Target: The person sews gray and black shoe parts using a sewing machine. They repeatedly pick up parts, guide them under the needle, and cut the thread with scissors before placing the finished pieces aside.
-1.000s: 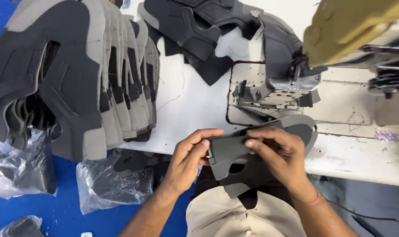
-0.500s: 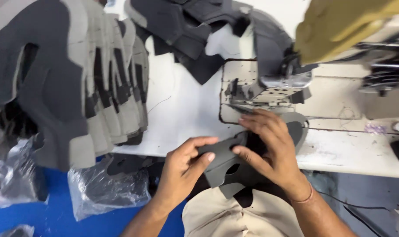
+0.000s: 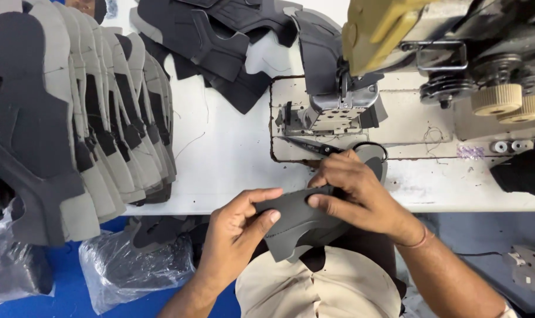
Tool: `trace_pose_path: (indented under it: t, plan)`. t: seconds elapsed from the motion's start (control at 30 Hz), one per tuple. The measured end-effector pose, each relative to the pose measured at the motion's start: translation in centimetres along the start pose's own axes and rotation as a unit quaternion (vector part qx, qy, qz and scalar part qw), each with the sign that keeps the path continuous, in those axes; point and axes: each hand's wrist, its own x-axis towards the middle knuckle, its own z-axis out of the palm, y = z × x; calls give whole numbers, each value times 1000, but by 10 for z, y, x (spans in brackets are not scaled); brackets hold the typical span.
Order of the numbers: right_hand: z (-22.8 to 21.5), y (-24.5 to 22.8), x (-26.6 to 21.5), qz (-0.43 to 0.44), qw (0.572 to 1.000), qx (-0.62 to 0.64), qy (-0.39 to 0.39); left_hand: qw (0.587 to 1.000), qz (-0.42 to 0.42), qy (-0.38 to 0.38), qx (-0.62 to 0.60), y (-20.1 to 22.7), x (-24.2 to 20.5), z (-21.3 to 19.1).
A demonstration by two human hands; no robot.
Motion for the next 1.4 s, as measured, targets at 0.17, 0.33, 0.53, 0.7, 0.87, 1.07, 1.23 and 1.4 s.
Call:
trace_pose_path:
  t: [0.17, 0.33, 0.53, 0.7, 0.87, 1.07, 1.23, 1.4]
  plan:
    - [-6, 0, 1, -2, 1000, 11, 0, 998, 13, -15, -53, 8, 6, 3]
    - [-5, -3, 3, 11, 1000, 12, 1, 997, 22, -55, -59, 23, 12, -3]
    - [-2, -9, 1, 7, 1000, 0, -13, 983, -34, -160, 86, 38, 23, -15]
    - [-11, -15, -10, 27, 999, -20, -15, 973, -34, -225, 46, 41, 29, -6]
    - [-25, -4, -30, 70, 992, -104, -13, 969, -88, -226, 55, 28, 44, -3]
    - [-78, 20, -19, 28, 989, -114, 90, 961, 55, -266, 41, 45, 107, 6]
    - [-99, 21, 21, 96, 974, -109, 174, 971, 52, -225, 65, 59, 165, 10]
    - [-109, 21, 43, 147, 962, -179, 146, 973, 21, -223, 60, 60, 174, 7]
